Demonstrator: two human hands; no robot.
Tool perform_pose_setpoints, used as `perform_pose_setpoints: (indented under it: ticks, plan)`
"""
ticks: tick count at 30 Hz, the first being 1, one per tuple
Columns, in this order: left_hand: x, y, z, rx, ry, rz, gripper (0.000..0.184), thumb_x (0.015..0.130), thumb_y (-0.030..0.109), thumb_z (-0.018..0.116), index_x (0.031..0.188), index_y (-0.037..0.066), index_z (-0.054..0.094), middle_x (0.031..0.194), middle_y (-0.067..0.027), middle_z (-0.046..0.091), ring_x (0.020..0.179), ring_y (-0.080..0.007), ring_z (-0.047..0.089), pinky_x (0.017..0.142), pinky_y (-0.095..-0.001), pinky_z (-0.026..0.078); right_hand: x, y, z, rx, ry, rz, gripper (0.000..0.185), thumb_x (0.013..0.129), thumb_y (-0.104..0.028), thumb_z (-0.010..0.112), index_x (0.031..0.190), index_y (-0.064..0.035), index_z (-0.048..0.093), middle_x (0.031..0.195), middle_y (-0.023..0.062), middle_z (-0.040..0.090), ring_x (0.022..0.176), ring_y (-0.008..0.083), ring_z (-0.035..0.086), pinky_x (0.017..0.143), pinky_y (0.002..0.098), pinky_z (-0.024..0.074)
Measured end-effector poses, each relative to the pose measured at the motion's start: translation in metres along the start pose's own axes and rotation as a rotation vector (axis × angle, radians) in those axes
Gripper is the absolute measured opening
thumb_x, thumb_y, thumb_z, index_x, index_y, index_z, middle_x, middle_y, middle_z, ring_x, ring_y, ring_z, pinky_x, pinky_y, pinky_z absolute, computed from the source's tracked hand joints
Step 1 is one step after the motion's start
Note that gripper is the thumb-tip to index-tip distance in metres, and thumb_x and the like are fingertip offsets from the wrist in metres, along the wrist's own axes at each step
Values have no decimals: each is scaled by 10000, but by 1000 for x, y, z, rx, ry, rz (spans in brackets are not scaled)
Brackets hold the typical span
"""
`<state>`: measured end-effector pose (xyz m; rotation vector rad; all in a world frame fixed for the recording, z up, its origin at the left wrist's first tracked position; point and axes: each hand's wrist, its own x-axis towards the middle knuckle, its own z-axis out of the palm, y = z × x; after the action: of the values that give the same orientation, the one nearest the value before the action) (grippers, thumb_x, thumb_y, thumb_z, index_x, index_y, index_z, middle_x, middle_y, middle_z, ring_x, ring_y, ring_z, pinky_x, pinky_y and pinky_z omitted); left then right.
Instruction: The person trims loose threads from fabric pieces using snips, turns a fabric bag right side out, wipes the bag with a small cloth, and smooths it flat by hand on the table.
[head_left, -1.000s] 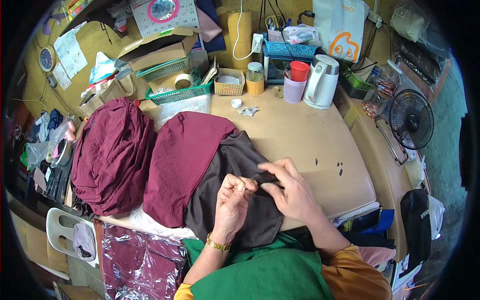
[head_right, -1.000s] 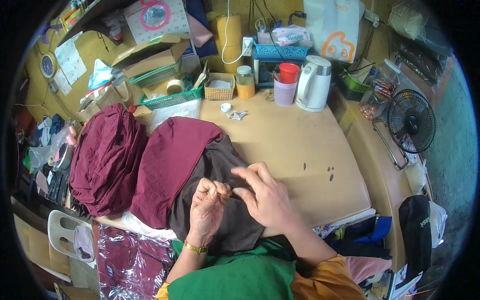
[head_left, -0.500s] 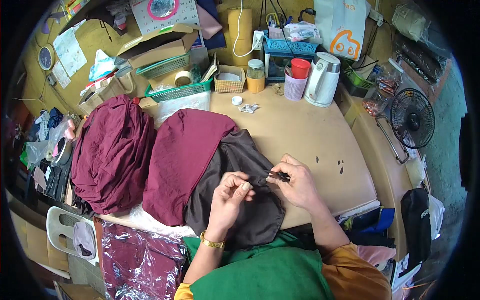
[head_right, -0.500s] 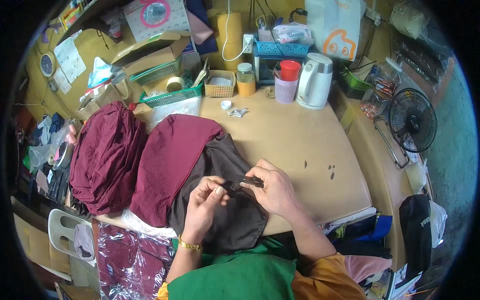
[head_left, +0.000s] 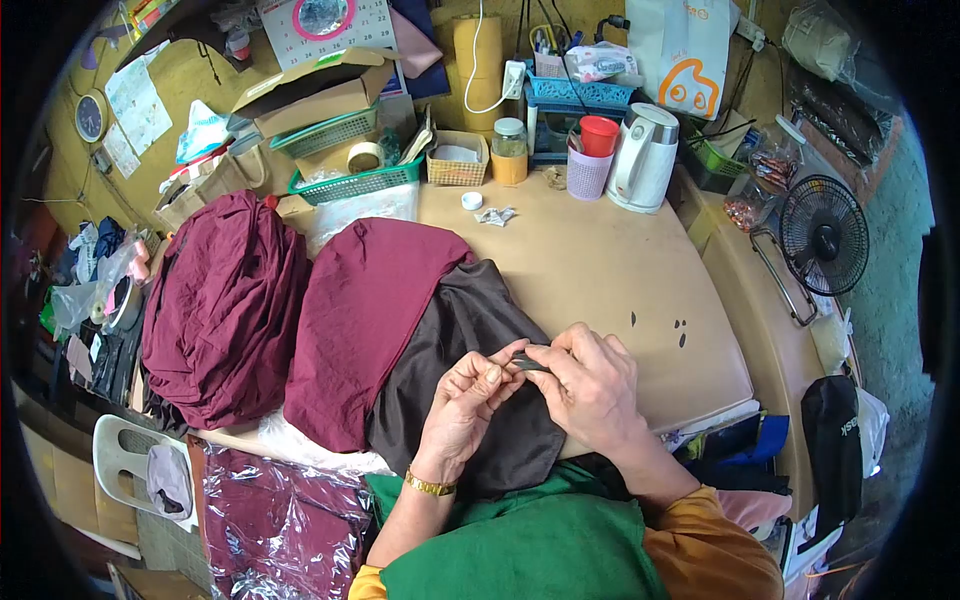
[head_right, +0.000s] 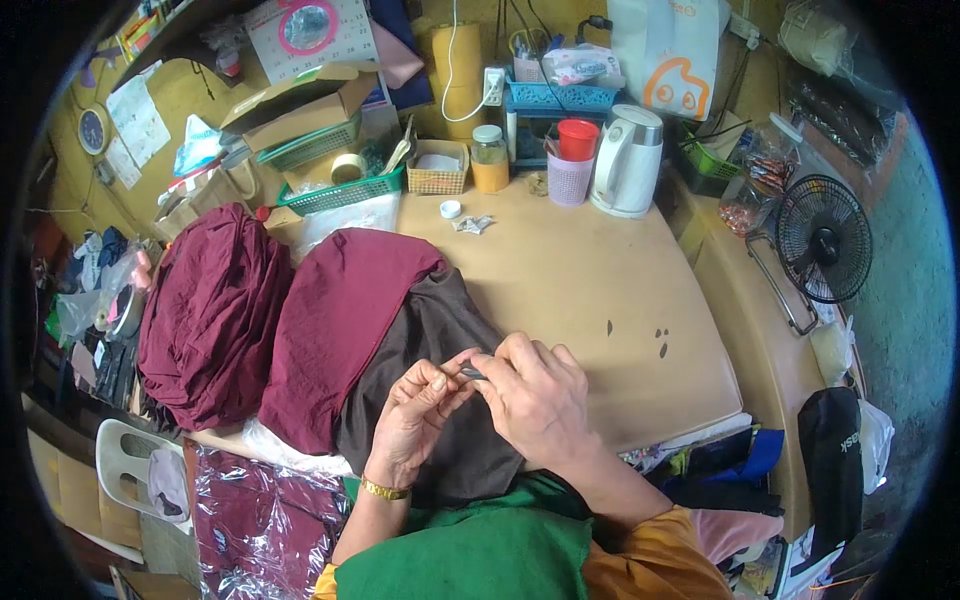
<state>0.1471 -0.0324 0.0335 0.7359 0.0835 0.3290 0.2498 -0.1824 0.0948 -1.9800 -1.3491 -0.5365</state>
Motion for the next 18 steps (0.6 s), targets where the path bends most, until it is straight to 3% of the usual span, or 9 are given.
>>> perform_pose_setpoints:
  ticks: [6,8,11,13,15,17,18]
  plan:
    - [-2,0,4,35,11,-5,119,995,78,600,888,25,599,1163,-164,672,1263,-213,564,994,-328,529,-2,2,9,-27,12,-58,282,725,-98,773,1001,-83,722,855,28,564,763,204,613,650,350,426]
    - [-2,-2,0,71,10,8,129,986,114,617,896,25,594,1320,-225,600,1171,-240,634,1018,-389,532,-1,4,10,-11,2,-48,275,742,-96,775,1010,-74,718,858,44,566,769,225,617,678,353,454]
    - [-3,3,6,14,12,16,122,986,106,614,906,16,594,1336,-234,589,1203,-274,623,1023,-392,533,7,16,13,602,59,465,306,824,-182,808,1050,-14,688,883,61,579,812,244,626,858,346,511]
    - [-2,3,2,-4,-2,20,120,985,100,611,908,9,590,1349,-242,578,1217,-298,615,1032,-397,530,1,60,30,577,-25,384,321,830,-201,810,1016,12,657,883,18,544,779,150,557,733,311,490]
    - [-1,4,5,-17,-19,26,119,985,93,608,910,3,587,1362,-250,567,1231,-321,606,1040,-402,527,-5,82,40,687,-92,436,297,850,-203,798,975,16,642,847,-2,523,747,124,512,689,298,461]
    - [-2,6,17,-29,150,56,120,999,109,590,910,29,592,1112,-166,687,911,-211,715,785,-268,603,-8,89,42,796,-163,487,283,869,-206,786,934,19,626,812,-21,501,715,97,467,645,286,432]
    - [-2,5,9,-30,148,54,120,999,109,590,910,29,592,1112,-166,687,911,-211,715,785,-268,603,-7,81,38,979,-173,622,253,895,-196,763,893,9,615,772,-39,479,693,80,439,631,271,403]
